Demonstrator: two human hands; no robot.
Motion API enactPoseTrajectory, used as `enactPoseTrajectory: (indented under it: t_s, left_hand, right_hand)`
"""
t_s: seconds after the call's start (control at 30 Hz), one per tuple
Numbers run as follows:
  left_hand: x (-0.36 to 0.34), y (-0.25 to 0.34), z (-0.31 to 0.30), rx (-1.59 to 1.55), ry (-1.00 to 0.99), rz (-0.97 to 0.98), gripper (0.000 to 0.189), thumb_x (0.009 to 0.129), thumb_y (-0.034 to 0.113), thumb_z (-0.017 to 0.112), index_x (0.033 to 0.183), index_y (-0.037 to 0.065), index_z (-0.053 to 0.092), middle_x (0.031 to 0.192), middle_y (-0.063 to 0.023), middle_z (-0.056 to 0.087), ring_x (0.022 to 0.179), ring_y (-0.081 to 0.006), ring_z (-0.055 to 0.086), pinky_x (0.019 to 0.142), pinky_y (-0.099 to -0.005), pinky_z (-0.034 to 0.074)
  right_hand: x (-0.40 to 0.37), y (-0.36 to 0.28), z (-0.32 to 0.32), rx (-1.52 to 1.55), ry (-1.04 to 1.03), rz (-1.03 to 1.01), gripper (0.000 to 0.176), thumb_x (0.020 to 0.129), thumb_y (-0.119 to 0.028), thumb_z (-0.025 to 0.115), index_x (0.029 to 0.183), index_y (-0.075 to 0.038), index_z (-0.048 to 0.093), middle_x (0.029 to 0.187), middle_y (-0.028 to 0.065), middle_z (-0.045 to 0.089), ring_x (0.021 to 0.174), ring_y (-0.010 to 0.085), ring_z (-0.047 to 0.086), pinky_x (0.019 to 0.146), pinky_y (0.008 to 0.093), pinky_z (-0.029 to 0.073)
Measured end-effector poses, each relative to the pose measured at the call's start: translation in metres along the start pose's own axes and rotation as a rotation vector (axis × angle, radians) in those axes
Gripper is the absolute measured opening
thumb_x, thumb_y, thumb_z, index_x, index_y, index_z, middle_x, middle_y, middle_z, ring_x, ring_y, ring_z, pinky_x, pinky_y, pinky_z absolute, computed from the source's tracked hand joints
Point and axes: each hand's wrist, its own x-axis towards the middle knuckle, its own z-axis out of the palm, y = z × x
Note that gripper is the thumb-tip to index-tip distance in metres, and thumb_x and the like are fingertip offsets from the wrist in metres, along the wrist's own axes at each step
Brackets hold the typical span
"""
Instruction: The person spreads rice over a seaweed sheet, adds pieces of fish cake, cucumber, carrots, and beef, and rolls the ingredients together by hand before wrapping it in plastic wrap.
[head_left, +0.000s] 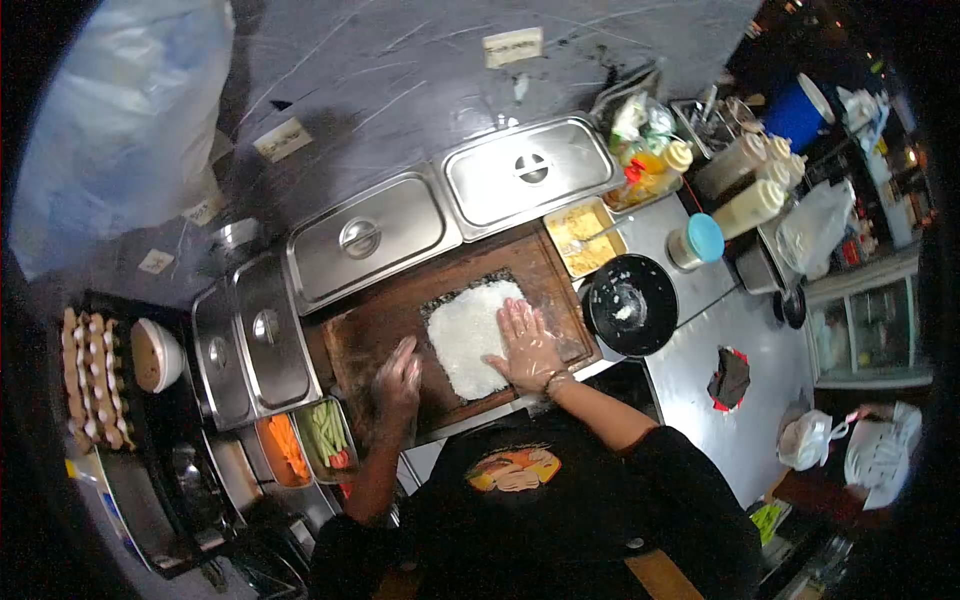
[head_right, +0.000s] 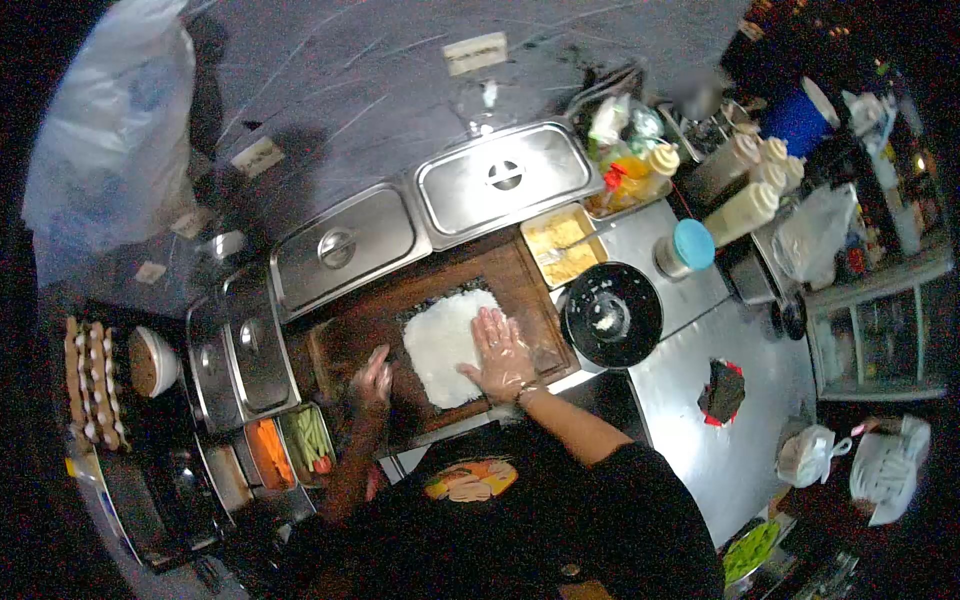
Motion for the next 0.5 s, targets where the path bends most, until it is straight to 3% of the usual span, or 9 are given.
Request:
enactPoseTrajectory:
  t_s: [0.1, 0.13, 0.2, 0.23, 0.3, 0.33, 0.37, 0.43, 0.5]
  left_hand:
    - [-0.064, 0.034, -0.021, 0.061, 0.185, -0.074, 0.037, 0.096, 0.024, 0.054, 0.127, 0.004, 0.060, 0.125, -0.0184, 0.062, 0.117, -0.0298, 0.060, 0.099, -0.0372, 0.045]
    - [-0.077, 0.037, -0.024, 0.060, 0.195, -0.088, 0.037, 0.096, 0.024, 0.054, 0.127, 0.004, 0.060, 0.125, -0.0184, 0.062, 0.117, -0.0298, 0.060, 0.099, -0.0372, 0.045]
    - [-0.100, 0.039, -0.024, -0.007, 0.126, -0.386, 0.042, 0.097, 0.033, 0.051, 0.127, 0.004, 0.061, 0.124, -0.0184, 0.063, 0.113, -0.0294, 0.061, 0.095, -0.0365, 0.046]
    - [-0.109, 0.034, -0.017, -0.009, 0.137, -0.400, 0.042, 0.097, 0.033, 0.051, 0.127, 0.004, 0.061, 0.124, -0.0184, 0.063, 0.113, -0.0294, 0.061, 0.095, -0.0365, 0.046]
    - [-0.115, 0.021, 0.002, -0.085, 0.278, -0.216, 0.044, 0.097, 0.035, 0.051, 0.126, 0.003, 0.061, 0.122, -0.0188, 0.064, 0.109, -0.0307, 0.062, 0.093, -0.0366, 0.047]
    - [-0.114, 0.015, 0.008, -0.170, 0.203, -0.354, 0.043, 0.097, 0.032, 0.051, 0.127, 0.003, 0.060, 0.123, -0.0197, 0.063, 0.111, -0.0321, 0.062, 0.095, -0.0377, 0.046]
    - [-0.118, 0.011, 0.010, -0.172, 0.213, -0.357, 0.043, 0.097, 0.032, 0.051, 0.127, 0.003, 0.060, 0.123, -0.0197, 0.063, 0.111, -0.0321, 0.062, 0.095, -0.0377, 0.046]
    - [-0.101, 0.044, 0.002, 0.068, 0.149, -0.054, 0.043, 0.095, 0.027, 0.055, 0.129, 0.000, 0.057, 0.127, -0.0210, 0.060, 0.117, -0.0339, 0.058, 0.100, -0.0397, 0.043]
    - [-0.089, 0.043, 0.011, 0.062, 0.092, -0.045, 0.046, 0.093, 0.024, 0.058, 0.131, -0.002, 0.053, 0.131, -0.0215, 0.057, 0.123, -0.0370, 0.053, 0.106, -0.0430, 0.039]
  right_hand:
    - [0.024, -0.013, 0.008, 0.021, -0.091, -0.061, 0.095, 0.094, -0.065, 0.034, 0.150, 0.009, 0.013, 0.158, 0.0263, 0.009, 0.148, 0.0372, 0.008, 0.120, 0.0455, 0.006]
    - [0.030, -0.021, 0.010, 0.053, -0.091, -0.082, 0.094, 0.095, -0.063, 0.035, 0.149, 0.011, 0.014, 0.157, 0.0287, 0.010, 0.148, 0.0385, 0.009, 0.120, 0.0461, 0.007]
    - [0.042, -0.037, 0.011, 0.065, -0.118, -0.134, 0.093, 0.095, -0.062, 0.036, 0.149, 0.011, 0.014, 0.157, 0.0288, 0.010, 0.148, 0.0384, 0.008, 0.120, 0.0459, 0.007]
    - [0.046, -0.046, 0.012, 0.082, -0.136, -0.170, 0.093, 0.095, -0.061, 0.037, 0.149, 0.011, 0.014, 0.157, 0.0288, 0.009, 0.148, 0.0383, 0.008, 0.120, 0.0457, 0.007]
    - [0.055, -0.057, 0.026, 0.101, -0.121, -0.217, 0.092, 0.094, -0.059, 0.039, 0.148, 0.011, 0.014, 0.158, 0.0275, 0.010, 0.148, 0.0370, 0.008, 0.120, 0.0446, 0.007]
    - [0.060, -0.064, 0.030, 0.120, -0.106, -0.248, 0.092, 0.094, -0.059, 0.040, 0.148, 0.011, 0.015, 0.158, 0.0268, 0.011, 0.148, 0.0362, 0.008, 0.121, 0.0441, 0.007]
    - [0.063, -0.069, 0.033, 0.139, -0.091, -0.278, 0.091, 0.094, -0.058, 0.041, 0.148, 0.011, 0.016, 0.158, 0.0260, 0.012, 0.148, 0.0355, 0.008, 0.121, 0.0436, 0.007]
    - [0.074, -0.076, 0.032, 0.148, -0.086, -0.294, 0.090, 0.094, -0.057, 0.042, 0.148, 0.010, 0.017, 0.159, 0.0241, 0.011, 0.149, 0.0335, 0.008, 0.121, 0.0420, 0.007]
    - [0.085, -0.083, 0.031, 0.155, -0.085, -0.306, 0.088, 0.095, -0.057, 0.039, 0.148, 0.010, 0.018, 0.158, 0.0239, 0.012, 0.148, 0.0326, 0.011, 0.121, 0.0411, 0.008]
